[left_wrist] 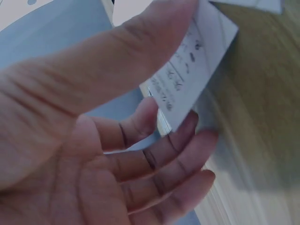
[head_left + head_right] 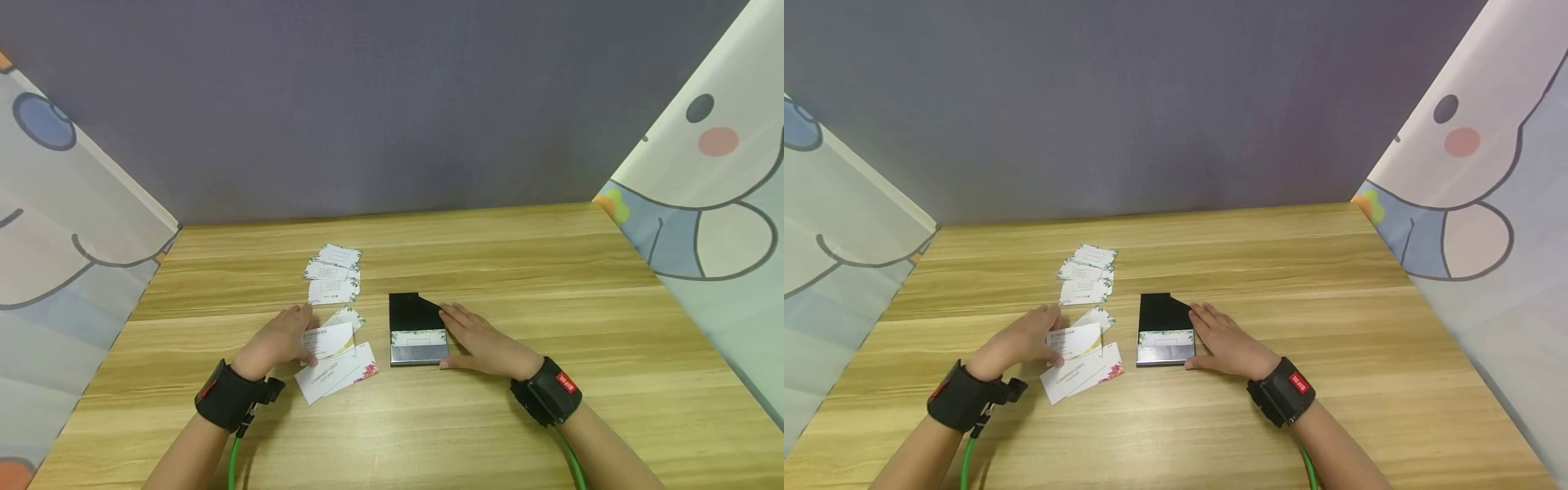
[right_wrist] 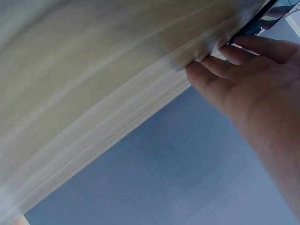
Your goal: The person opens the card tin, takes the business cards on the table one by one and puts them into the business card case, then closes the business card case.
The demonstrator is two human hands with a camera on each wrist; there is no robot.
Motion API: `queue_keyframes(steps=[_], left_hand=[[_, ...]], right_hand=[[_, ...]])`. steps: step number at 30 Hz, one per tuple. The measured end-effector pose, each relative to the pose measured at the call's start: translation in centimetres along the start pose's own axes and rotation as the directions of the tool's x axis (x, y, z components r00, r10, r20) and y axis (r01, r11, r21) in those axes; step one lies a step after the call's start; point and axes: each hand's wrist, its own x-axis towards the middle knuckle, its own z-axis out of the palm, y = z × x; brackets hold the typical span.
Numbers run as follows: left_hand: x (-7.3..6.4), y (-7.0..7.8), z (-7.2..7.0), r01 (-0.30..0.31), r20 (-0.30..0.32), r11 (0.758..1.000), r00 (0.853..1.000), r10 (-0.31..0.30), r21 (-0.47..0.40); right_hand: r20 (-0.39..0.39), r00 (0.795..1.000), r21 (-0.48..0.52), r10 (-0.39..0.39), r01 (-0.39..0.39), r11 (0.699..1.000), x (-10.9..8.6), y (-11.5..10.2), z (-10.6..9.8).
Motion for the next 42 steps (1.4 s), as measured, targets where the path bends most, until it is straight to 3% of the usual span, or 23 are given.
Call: queue_keyframes(steps=[5,9,14,19,29,37,42], left_hand=[[0.1,0.0,-0.3,-0.005,-0.028,0.997,1.000,0.003,-0.073],[0.0,0.1,-0.8,-0.062,-0.084,0.994,0.995,0.054,-0.085],[-0.1,0.7,-1.1,-0.147,-0.176,0.985,0.976,0.129,-0.092],[0.4,1.5,-1.0,-0.193,-0.236,0.977,0.957,0.168,-0.086],[1.6,4.3,0.1,-0.284,-0.239,0.951,0.938,0.251,-0.118],[2.6,6.3,0.8,-0.365,-0.267,0.924,0.907,0.326,-0.112],[3.2,7.7,1.2,-0.400,-0.254,0.908,0.897,0.362,-0.120]], right_hand=[[0.000,1.000,0.001,0.001,-0.001,1.000,0.0,-0.1,-0.1],[0.002,1.000,0.004,0.003,-0.003,1.000,0.0,-0.1,-0.2],[0.002,1.000,0.002,0.005,-0.005,1.000,0.0,-0.1,-0.2],[0.006,1.000,0.006,0.006,-0.006,1.000,0.0,-0.1,-0.1],[-0.012,1.000,-0.002,-0.013,0.013,1.000,-0.1,-0.2,-0.1],[-0.007,1.000,0.001,-0.003,0.003,1.000,0.0,-0.1,-0.1],[-0.004,1.000,0.001,0.006,-0.006,1.000,0.0,0.1,0.1]])
